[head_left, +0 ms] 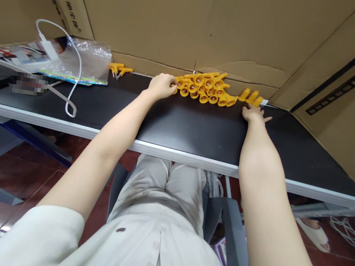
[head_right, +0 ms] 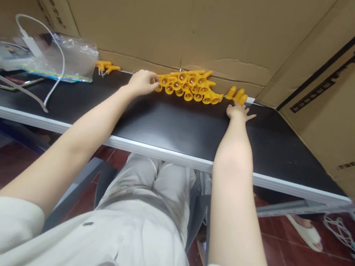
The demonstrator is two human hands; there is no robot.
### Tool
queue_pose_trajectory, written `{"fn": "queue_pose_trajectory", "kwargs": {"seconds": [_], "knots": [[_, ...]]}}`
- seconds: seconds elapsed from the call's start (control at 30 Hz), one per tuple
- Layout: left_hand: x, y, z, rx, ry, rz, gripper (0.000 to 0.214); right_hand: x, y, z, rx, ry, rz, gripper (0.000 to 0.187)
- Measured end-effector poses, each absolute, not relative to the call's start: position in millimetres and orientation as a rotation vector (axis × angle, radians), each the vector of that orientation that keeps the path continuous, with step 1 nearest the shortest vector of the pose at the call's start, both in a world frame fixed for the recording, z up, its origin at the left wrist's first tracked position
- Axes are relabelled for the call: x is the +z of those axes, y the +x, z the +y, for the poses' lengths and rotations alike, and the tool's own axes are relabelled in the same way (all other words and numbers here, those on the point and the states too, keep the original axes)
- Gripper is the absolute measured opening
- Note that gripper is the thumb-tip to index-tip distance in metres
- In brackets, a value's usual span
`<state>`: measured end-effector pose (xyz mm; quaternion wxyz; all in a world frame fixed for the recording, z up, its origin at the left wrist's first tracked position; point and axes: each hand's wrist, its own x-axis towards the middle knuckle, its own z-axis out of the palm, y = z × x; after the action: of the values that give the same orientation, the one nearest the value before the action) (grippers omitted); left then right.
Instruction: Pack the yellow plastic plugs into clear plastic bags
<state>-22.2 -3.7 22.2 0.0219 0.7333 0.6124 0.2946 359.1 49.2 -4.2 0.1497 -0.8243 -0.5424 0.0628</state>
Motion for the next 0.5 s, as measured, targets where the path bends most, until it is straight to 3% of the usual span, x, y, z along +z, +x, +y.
{"fn": "queue_pose_trajectory", "kwargs": {"seconds": [0.23,0.5], "knots": [[20.1,-63.5,20.6,1.201,1.891,2.110,0.055,-5.3,359.4,45.3,0.188,-2.329,-1.575,0.061],[-17.0,-144.9,33.9,0.905,1.582,2.395,0.101,1.7,350.6,32.8,0.201,-2.326,-1.566,0.060]]}}
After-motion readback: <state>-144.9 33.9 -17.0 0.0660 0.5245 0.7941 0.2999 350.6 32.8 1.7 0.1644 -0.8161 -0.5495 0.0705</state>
